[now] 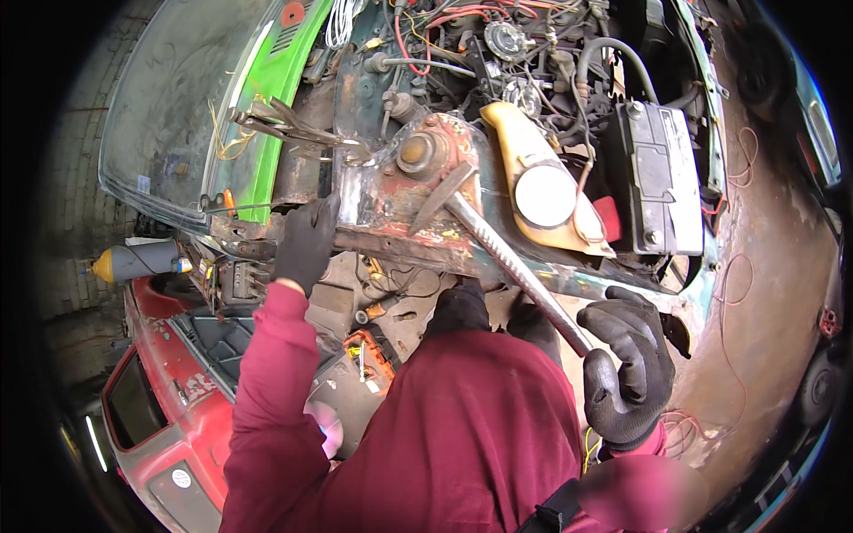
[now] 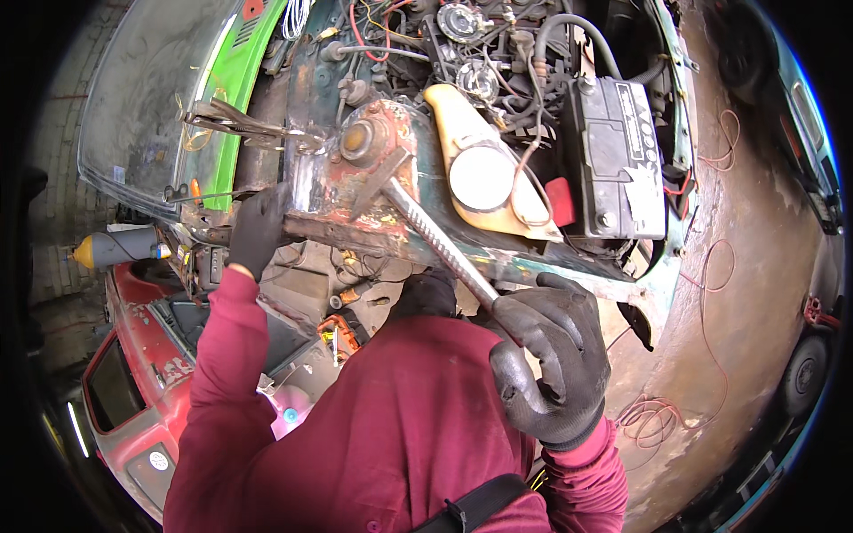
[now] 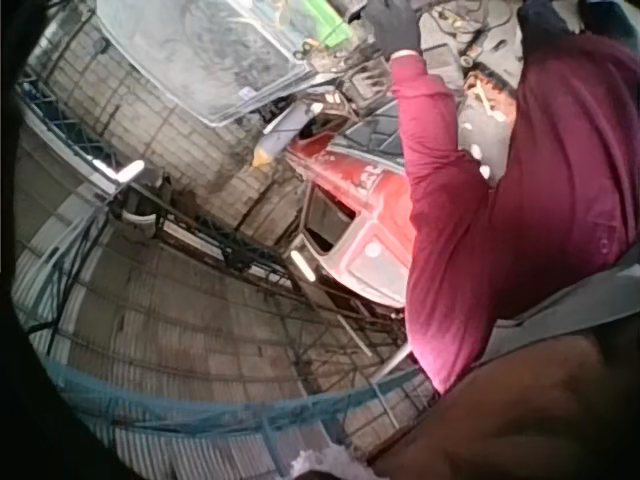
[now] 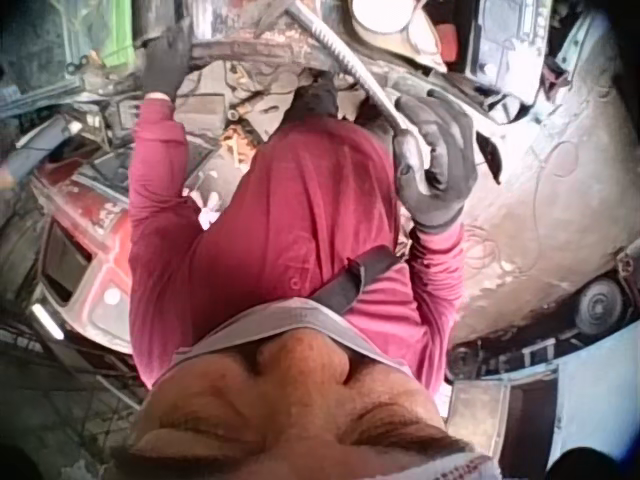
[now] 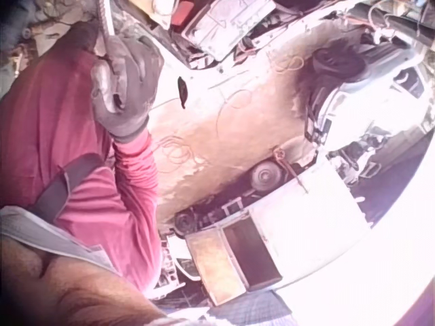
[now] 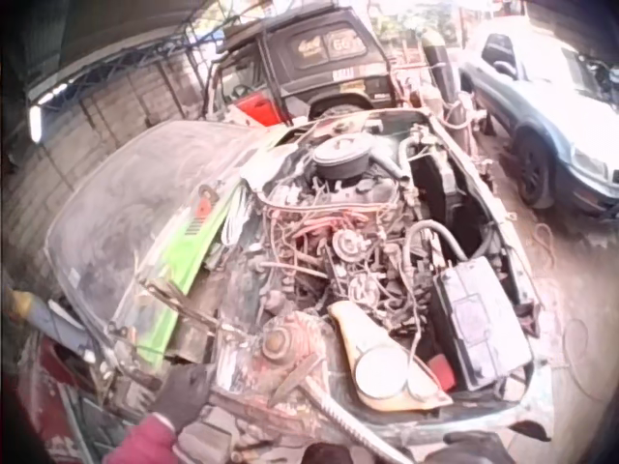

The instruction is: The person positions a metal bar against the front frame of a green car, then uses a welding torch to heat and weld the joint. They repeatedly adjust the bar and apply the torch to different spots along the frame.

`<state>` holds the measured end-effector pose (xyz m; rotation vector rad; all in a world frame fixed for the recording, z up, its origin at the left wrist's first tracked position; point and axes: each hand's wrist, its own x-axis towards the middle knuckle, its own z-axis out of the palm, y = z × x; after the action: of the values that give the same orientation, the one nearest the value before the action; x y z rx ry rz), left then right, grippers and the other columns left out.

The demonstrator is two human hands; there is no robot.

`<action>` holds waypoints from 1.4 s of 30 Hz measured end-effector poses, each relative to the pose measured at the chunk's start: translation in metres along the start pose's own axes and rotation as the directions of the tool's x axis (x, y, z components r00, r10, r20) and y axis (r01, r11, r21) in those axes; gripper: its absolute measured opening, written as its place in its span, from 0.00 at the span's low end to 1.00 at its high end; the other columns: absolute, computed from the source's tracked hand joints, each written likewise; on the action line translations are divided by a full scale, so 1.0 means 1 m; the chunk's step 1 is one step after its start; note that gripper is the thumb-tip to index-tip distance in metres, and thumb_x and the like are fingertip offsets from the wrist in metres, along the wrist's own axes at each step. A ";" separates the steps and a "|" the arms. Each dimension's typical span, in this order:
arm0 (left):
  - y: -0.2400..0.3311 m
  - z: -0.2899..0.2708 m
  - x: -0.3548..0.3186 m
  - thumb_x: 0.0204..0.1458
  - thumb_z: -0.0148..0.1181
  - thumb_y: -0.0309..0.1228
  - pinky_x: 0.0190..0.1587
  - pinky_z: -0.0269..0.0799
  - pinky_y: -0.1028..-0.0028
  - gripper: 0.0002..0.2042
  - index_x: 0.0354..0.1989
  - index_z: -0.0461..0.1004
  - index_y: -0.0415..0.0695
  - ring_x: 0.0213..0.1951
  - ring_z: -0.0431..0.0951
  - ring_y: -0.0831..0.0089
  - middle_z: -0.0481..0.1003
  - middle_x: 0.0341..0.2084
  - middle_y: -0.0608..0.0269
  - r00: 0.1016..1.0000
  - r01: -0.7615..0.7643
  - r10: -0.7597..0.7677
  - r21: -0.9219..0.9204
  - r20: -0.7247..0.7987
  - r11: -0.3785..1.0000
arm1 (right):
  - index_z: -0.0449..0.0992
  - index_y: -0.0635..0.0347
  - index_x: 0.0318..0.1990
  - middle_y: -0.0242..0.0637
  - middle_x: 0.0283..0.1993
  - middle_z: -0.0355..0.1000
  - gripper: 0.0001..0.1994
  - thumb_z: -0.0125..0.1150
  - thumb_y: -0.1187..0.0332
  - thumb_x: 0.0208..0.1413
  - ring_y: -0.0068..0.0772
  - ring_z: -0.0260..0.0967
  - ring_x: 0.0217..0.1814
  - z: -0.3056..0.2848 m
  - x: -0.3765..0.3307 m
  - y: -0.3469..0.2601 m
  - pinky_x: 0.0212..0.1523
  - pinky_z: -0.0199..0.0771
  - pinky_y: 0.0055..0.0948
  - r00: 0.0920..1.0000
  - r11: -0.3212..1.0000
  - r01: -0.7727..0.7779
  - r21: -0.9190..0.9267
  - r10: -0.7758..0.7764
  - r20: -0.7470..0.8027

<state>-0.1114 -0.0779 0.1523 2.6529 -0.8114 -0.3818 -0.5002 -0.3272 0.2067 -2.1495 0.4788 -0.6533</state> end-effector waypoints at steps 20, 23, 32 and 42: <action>-0.018 -0.003 0.044 0.61 0.68 0.45 0.45 0.78 0.55 0.21 0.38 0.87 0.34 0.32 0.84 0.50 0.84 0.29 0.42 0.992 0.117 -0.119 0.077 0.027 0.990 | 0.79 0.59 0.64 0.46 0.59 0.77 0.25 0.73 0.61 0.60 0.52 0.73 0.60 -0.004 -0.028 0.048 0.66 0.67 0.52 0.985 0.992 0.040 -0.122 -0.019 0.171; -0.019 -0.002 0.042 0.63 0.68 0.45 0.44 0.77 0.57 0.20 0.41 0.87 0.35 0.32 0.85 0.55 0.85 0.30 0.45 0.982 0.183 -0.183 -0.008 0.049 0.983 | 0.79 0.58 0.65 0.46 0.59 0.77 0.26 0.72 0.59 0.61 0.52 0.73 0.61 0.008 -0.022 0.046 0.67 0.66 0.53 0.982 0.982 0.058 -0.180 -0.024 0.186; -0.016 -0.011 0.032 0.68 0.66 0.49 0.41 0.73 0.63 0.23 0.37 0.82 0.35 0.29 0.74 0.66 0.80 0.27 0.56 0.988 0.097 -0.084 -0.098 0.131 0.990 | 0.75 0.56 0.71 0.47 0.59 0.77 0.32 0.71 0.63 0.57 0.55 0.72 0.60 0.029 -0.003 0.034 0.65 0.66 0.55 0.960 0.924 0.138 -0.358 -0.036 0.278; -0.065 0.074 -0.086 0.67 0.67 0.33 0.58 0.73 0.54 0.10 0.46 0.80 0.37 0.48 0.80 0.49 0.81 0.45 0.50 0.706 -0.073 -0.305 -0.494 -0.640 0.867 | 0.70 0.59 0.74 0.48 0.49 0.76 0.34 0.64 0.68 0.57 0.53 0.75 0.49 0.065 0.033 0.016 0.58 0.71 0.54 0.915 0.792 0.216 -0.571 0.040 0.402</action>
<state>-0.1746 0.0045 0.0733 2.0878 -0.2320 0.3679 -0.4370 -0.3151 0.1694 -2.8471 0.3932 -0.0790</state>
